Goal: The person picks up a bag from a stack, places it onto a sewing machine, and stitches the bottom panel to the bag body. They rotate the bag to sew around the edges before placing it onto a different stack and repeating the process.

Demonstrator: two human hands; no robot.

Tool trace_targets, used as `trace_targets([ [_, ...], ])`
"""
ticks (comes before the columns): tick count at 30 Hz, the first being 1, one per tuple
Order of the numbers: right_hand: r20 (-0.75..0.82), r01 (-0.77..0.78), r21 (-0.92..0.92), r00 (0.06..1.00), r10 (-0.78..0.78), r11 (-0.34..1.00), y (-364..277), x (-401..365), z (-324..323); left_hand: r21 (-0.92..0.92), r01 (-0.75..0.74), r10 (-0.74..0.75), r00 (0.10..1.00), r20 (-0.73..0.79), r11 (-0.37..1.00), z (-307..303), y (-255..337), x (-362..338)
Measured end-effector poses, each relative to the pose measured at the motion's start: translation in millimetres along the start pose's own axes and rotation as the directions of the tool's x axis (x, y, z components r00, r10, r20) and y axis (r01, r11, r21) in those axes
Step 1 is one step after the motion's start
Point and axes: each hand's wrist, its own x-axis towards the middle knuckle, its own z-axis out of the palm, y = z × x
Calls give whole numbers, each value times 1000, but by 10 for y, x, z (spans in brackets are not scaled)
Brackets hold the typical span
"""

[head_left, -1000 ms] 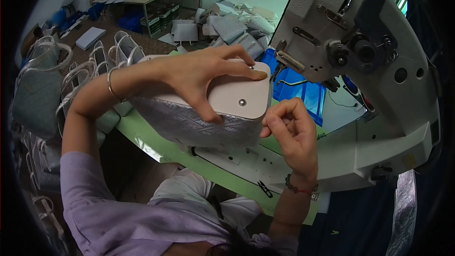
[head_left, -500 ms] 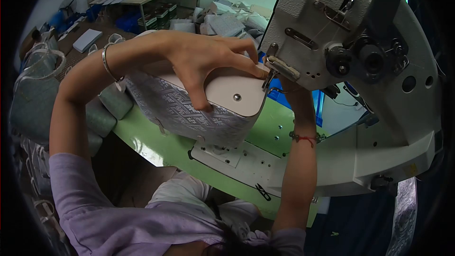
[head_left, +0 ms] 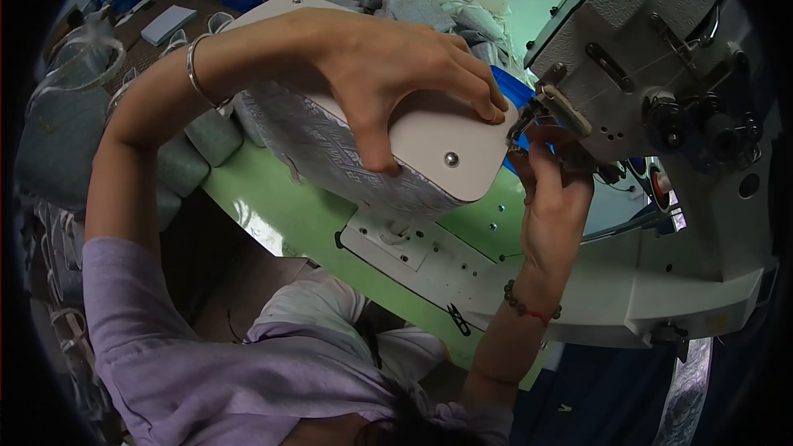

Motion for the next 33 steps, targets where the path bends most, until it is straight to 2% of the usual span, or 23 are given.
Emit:
trace_targets([
  [3, -50, -45, -44, 998, 42, 998, -27, -10, 27, 6, 57, -57, 997, 43, 998, -42, 44, 24],
  [7, -31, -35, -60, 999, 33, 998, -3, -17, 1, 48, 42, -43, 999, 31, 998, -47, 44, 31],
  [9, 75, -150, 48, 986, 147, 987, -17, -58, -20, 26, 36, -37, 999, 38, 999, -47, 23, 31],
  [10, 77, -147, 45, 987, 143, 988, 2, -120, 0, 29, 36, -37, 999, 34, 999, -46, 29, 29],
  [13, 233, -9, -61, 972, 23, 998, 69, -375, 116, 56, 29, -29, 1000, -2, 998, -31, 31, 37],
  [25, 188, 29, -81, 982, -13, 996, 91, -401, 223, 51, -21, 21, 1000, 16, 998, -57, -16, 73],
  [33, 167, 41, -165, 986, -13, 986, 104, -374, 244, -14, 29, -29, 999, 36, 999, -73, -71, 99],
])
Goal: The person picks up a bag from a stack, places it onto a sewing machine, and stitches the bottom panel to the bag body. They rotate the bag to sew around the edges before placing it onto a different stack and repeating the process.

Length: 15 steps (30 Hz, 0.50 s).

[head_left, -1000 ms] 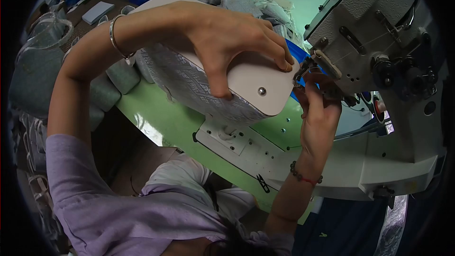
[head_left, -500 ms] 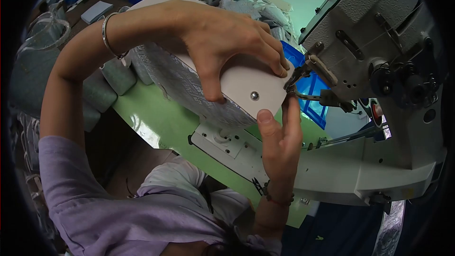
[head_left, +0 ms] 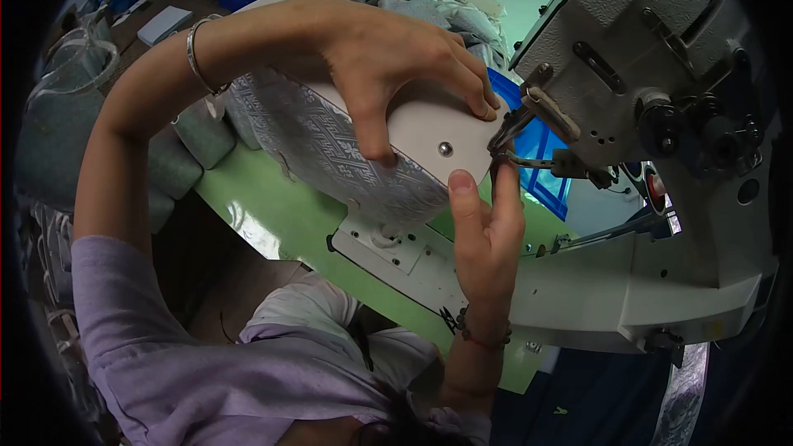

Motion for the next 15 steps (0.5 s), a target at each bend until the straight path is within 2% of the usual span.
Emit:
trace_targets([
  [4, 1, -4, -88, 1000, 4, 996, 13, 27, 10, 24, -105, 107, 990, -95, 994, 57, -115, 8],
  [7, -6, -2, -131, 1000, 2, 991, 38, 43, 27, -32, -57, 55, 996, -65, 998, 25, -101, 20],
  [9, -31, 18, -150, 999, -23, 989, 66, 62, 64, -83, 73, -70, 997, 36, 994, -34, -61, 32],
  [11, -55, 38, -169, 997, -48, 985, 116, 94, 142, -84, 65, -63, 998, 23, 994, -21, -86, 41],
  [14, -174, 146, -173, 969, -176, 974, 155, 131, 220, -81, 24, -26, 999, -21, 996, 33, -158, 42],
  [15, -131, 43, -132, 990, -61, 990, 115, 137, 208, -75, -7, 3, 999, -53, 997, 53, -184, 34],
])
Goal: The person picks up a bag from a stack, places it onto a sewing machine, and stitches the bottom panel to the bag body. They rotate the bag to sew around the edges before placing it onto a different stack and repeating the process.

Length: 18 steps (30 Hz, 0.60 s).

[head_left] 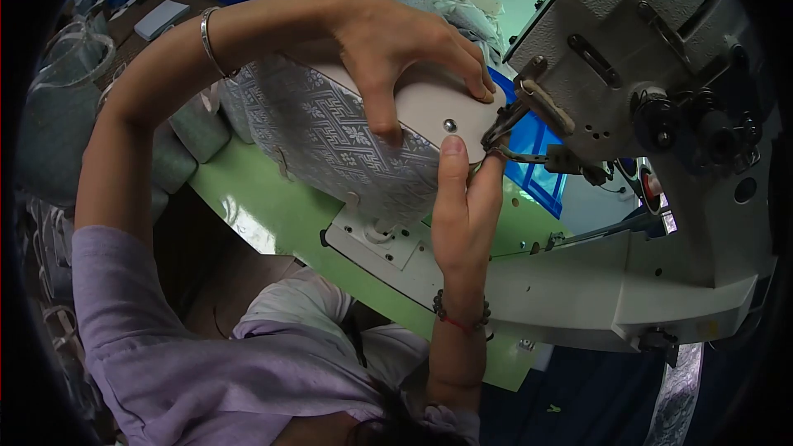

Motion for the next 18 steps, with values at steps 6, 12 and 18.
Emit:
trace_targets([
  [6, 54, -111, 3, 992, 111, 994, -46, 41, 30, -58, 91, -90, 996, 19, 994, 7, -13, -7],
  [12, 71, -71, 101, 995, 64, 992, -63, 122, 35, -42, 175, -173, 984, 37, 984, 34, -7, -46],
  [18, 135, -120, 50, 984, 113, 991, -88, 163, -36, -91, 196, -190, 979, 73, 976, 59, -8, -88],
])
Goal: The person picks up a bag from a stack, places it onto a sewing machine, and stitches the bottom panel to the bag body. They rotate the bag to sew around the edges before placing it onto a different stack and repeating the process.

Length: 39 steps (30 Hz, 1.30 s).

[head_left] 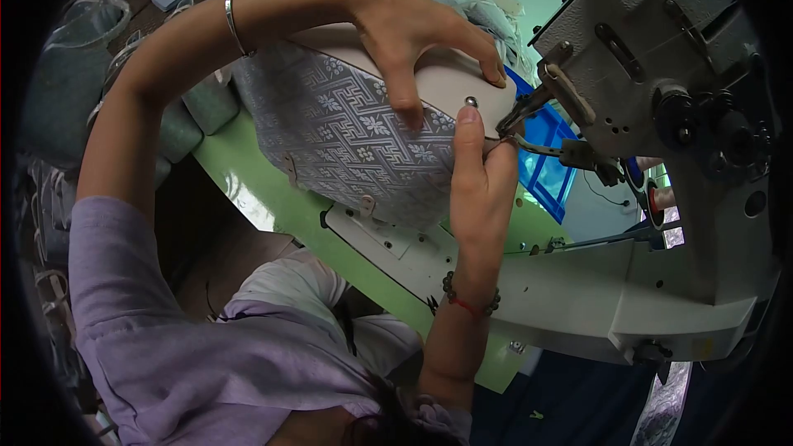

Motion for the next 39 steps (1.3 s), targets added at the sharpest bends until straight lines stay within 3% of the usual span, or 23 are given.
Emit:
trace_targets([
  [6, 64, -34, 32, 997, 32, 999, 30, 44, -110, 96, 108, -100, 991, -85, 990, 130, 126, -95],
  [12, 120, -46, 100, 992, 34, 994, 33, 58, -154, 140, 245, -237, 969, -68, 959, 165, 243, -202],
  [16, 169, -34, 154, 986, 7, 987, 43, 86, -188, 124, 246, -238, 968, -79, 961, 212, 310, -264],
  [21, 225, -30, 211, 974, -19, 977, 103, 95, -265, 286, 362, -342, 932, -120, 887, 243, 536, -384],
  [26, 276, -58, 279, 961, -22, 958, 106, 8, -227, 242, 401, -359, 912, -200, 883, 370, 618, -485],
  [31, 107, 4, 337, 993, -42, 942, 3, -299, 5, 232, 467, -403, 873, -272, 853, 447, 766, -541],
  [33, 30, 27, 366, 999, -40, 930, 83, -412, 158, 247, 441, -296, 836, -462, 863, 584, 728, -591],
  [34, -38, 54, 392, 998, -42, 918, 108, -458, 224, 248, 436, -291, 839, -459, 865, 634, 730, -620],
  [36, -69, 64, 473, 997, -35, 879, 74, -517, 320, 19, 377, -296, 757, -582, 926, 736, 747, -694],
  [37, -92, 75, 551, 995, -29, 831, 56, -523, 344, 27, 373, -288, 759, -584, 928, 855, 736, -770],
  [38, -98, 86, 551, 994, -37, 830, 58, -509, 349, -268, 182, -316, 706, -634, 946, 1028, 723, -872],
  [39, -112, 93, 552, 993, -37, 829, 72, -488, 362, -518, -50, -363, 656, -662, 854, 1180, 743, -987],
])
